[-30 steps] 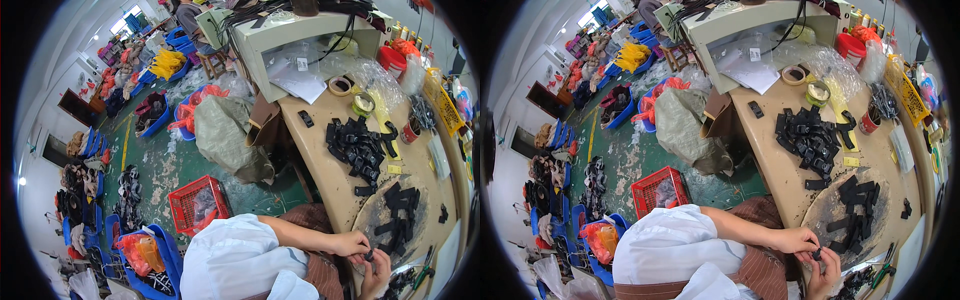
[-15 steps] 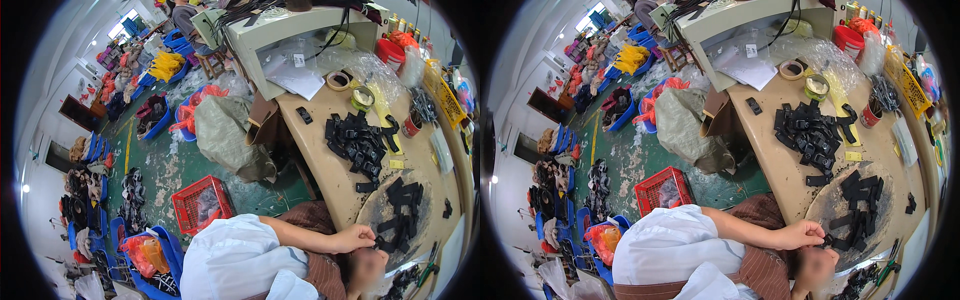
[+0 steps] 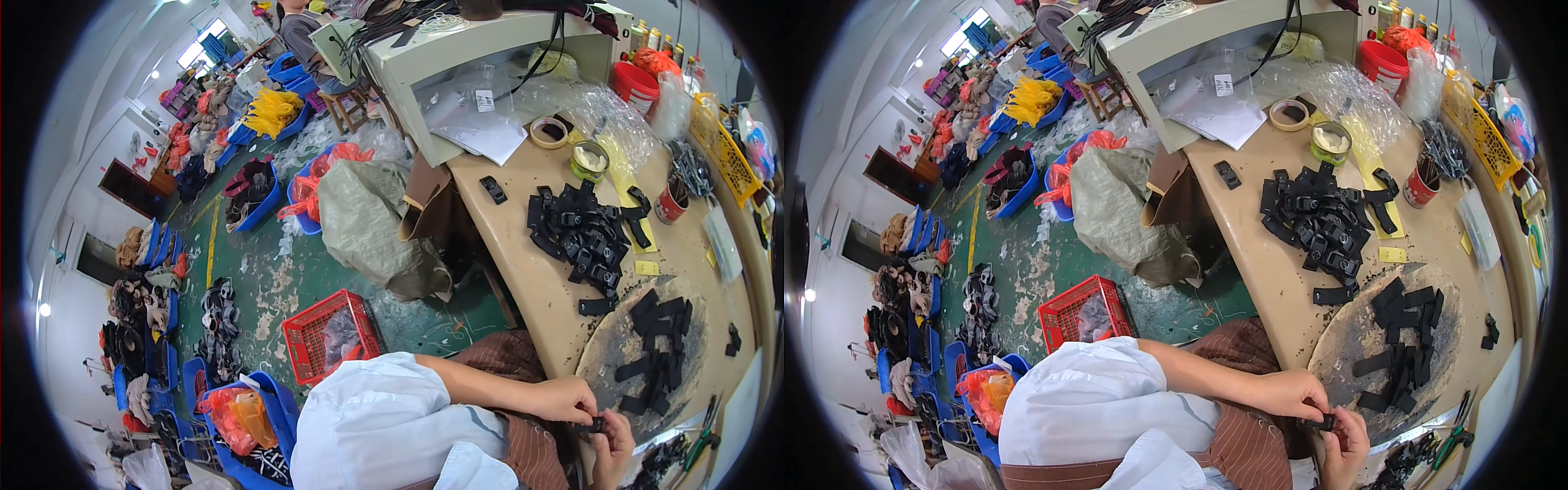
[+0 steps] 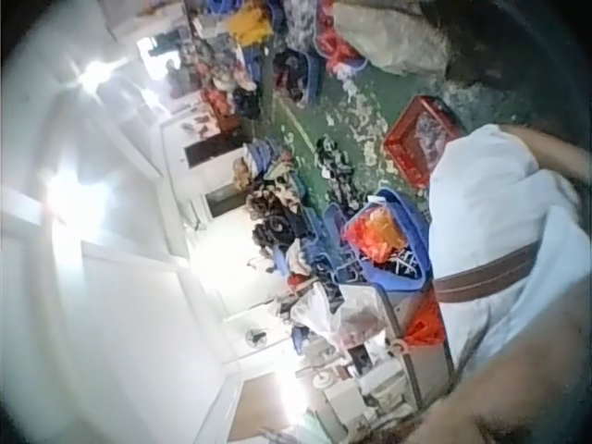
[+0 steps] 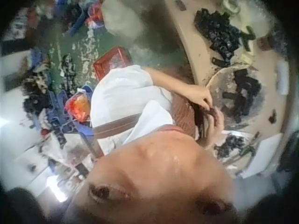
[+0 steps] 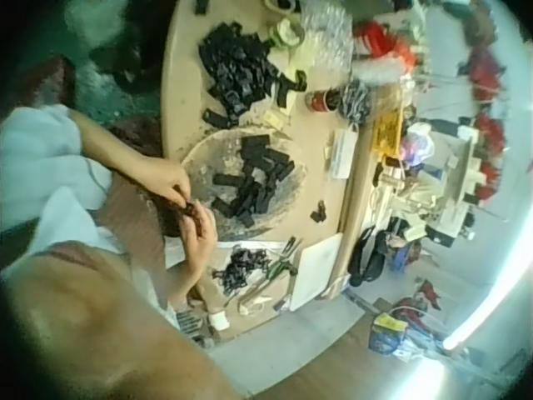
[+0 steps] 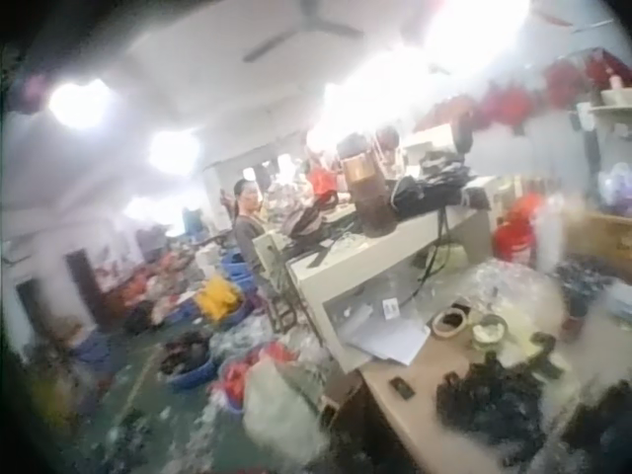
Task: The person repeatedly picks up black plastic buckles and fabric straps from a workbench, inserts the strap into the buckle, and places the assembled unit into a growing pile. The process is continuous and repetitive throughout the clip.
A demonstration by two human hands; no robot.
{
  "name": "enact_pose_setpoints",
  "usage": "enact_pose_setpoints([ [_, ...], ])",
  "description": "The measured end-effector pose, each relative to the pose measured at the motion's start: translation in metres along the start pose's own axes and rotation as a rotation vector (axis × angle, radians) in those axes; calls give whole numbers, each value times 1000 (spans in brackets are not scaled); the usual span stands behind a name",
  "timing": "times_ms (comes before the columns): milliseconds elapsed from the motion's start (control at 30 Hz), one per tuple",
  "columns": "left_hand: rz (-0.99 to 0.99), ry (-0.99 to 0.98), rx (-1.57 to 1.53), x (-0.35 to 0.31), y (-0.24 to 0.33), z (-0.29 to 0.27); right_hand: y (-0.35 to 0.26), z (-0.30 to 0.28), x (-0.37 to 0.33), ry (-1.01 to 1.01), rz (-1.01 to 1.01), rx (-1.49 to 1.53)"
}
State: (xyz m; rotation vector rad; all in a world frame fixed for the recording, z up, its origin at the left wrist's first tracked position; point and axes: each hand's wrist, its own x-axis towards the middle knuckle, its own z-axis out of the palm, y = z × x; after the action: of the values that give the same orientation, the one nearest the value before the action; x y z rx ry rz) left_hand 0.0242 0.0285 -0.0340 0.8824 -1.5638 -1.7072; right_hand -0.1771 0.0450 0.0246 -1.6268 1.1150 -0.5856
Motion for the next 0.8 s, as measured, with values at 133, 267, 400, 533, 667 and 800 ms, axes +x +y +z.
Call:
enact_pose_setpoints([
  [133,62,-51,180,4,-6,1,-15,-3,0,-38,-167,-127],
  [267,59,-87,207,-1,-6,4,-11,-3,-5,-68,-201,-185],
  [400,38,-108,235,-3,-4,4,-4,-2,-4,-77,-321,-254],
  [533,85,-69,301,-5,-4,0,9,10,5,95,-475,-278],
  [667,30,-93,308,-3,6,-4,8,7,6,90,-380,-252],
  [800,-172,-213,31,3,10,-4,11,-6,1,50,-315,-94],
])
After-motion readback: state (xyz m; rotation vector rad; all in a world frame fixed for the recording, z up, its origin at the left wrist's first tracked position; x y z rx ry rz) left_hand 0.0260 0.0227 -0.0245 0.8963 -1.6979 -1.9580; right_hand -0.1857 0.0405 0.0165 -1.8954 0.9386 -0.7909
